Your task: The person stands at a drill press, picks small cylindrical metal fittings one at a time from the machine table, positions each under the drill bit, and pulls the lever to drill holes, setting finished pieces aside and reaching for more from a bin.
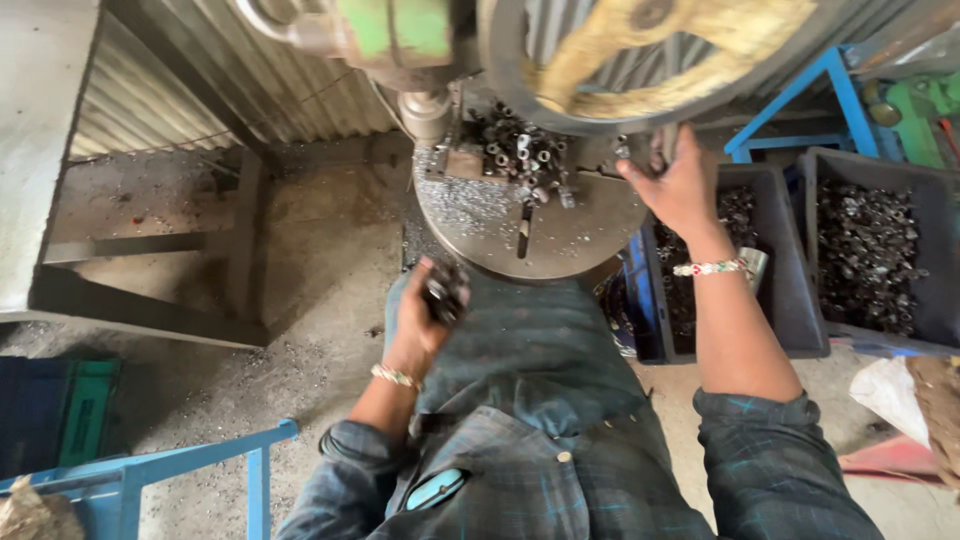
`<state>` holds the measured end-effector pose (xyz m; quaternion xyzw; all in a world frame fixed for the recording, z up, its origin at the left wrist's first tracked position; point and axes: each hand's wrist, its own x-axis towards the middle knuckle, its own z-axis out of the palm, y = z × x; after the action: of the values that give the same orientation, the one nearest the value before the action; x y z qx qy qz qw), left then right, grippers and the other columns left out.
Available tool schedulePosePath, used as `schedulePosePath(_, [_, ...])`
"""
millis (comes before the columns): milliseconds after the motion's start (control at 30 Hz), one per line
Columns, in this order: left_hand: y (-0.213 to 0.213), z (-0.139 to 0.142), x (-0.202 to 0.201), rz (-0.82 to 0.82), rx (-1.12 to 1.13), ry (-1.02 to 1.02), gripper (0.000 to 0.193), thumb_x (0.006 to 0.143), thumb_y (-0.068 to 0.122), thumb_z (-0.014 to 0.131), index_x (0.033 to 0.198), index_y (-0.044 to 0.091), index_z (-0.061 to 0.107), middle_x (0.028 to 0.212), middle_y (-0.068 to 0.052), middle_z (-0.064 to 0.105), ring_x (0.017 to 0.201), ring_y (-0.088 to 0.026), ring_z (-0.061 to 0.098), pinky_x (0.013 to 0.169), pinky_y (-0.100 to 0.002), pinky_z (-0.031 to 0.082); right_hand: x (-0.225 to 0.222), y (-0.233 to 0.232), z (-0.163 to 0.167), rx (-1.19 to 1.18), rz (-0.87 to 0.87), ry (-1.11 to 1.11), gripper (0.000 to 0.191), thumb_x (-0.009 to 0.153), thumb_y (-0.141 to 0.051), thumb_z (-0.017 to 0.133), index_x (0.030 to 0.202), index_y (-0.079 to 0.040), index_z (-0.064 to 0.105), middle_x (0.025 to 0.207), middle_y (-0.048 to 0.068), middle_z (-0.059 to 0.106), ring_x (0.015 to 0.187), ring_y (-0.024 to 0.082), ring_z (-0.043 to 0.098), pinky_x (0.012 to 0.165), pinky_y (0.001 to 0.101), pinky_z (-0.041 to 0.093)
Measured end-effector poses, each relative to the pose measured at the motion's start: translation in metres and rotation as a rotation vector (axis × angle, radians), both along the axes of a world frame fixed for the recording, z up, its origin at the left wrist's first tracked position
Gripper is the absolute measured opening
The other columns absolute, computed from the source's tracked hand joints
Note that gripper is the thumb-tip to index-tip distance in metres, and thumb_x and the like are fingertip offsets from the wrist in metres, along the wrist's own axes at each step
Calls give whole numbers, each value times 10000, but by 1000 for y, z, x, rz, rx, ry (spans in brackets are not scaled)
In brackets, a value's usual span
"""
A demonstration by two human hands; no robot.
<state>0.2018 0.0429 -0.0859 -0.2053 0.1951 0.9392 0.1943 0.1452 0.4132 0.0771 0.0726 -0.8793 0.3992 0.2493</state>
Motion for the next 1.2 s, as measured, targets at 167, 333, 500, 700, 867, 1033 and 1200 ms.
schedulePosePath(167, [90, -68, 44, -395, -179, -392, 181, 949, 325, 670, 939, 147, 637, 907, -49, 691, 861, -284, 713, 754, -441, 604, 0, 9, -3, 130, -33, -18, 503, 821, -254, 940, 1037, -33, 543, 726, 50, 588, 641, 183, 592, 620, 356, 490])
schedulePosePath(333, [248, -44, 33, -709, -7, -178, 238, 1032, 293, 680, 1035, 58, 643, 953, -95, 693, 850, -233, 699, 839, -417, 626, -8, 12, -8, 193, -11, 3, 516, 804, -297, 940, 1001, -35, 541, 724, 59, 620, 632, 223, 638, 596, 370, 508])
schedulePosePath(500, [429, 76, 1, -749, 30, 108, 198, 976, 264, 663, 1073, 92, 670, 944, -53, 708, 821, -191, 701, 796, -402, 614, -7, 14, -5, 145, 20, -73, 498, 814, -288, 912, 1023, -36, 537, 718, 66, 612, 623, 219, 632, 594, 365, 515])
schedulePosePath(700, [420, 62, -10, -820, 20, 248, 271, 944, 288, 694, 1084, 56, 683, 919, -94, 737, 777, -216, 726, 713, -394, 615, -2, 9, 3, 155, -8, -11, 518, 793, -273, 912, 1040, -20, 533, 747, 52, 621, 651, 202, 637, 621, 359, 529])
schedulePosePath(867, [311, -14, 1, -974, -366, 402, 332, 917, 308, 720, 1093, 27, 694, 899, -129, 762, 741, -237, 747, 643, -388, 615, 0, 12, 6, 174, 40, -69, 587, 767, -291, 936, 1093, -23, 528, 747, 38, 609, 641, 188, 617, 601, 345, 516])
schedulePosePath(1033, [210, 7, 6, -379, -1394, 1348, 244, 835, 270, 840, 1016, 124, 768, 878, -148, 786, 760, -292, 771, 708, -397, 603, -2, 2, 3, 84, -33, -47, 527, 827, -271, 936, 1083, -48, 532, 745, 22, 585, 638, 163, 585, 606, 319, 506])
schedulePosePath(1200, [174, 81, -58, -259, -1931, 1540, 483, 786, 197, 739, 1266, 154, 699, 1276, -121, 674, 1077, -340, 645, 908, -416, 541, 1, -12, 2, 55, -101, 77, 572, 812, -210, 932, 1194, -22, 550, 799, 16, 596, 626, 149, 575, 582, 323, 494])
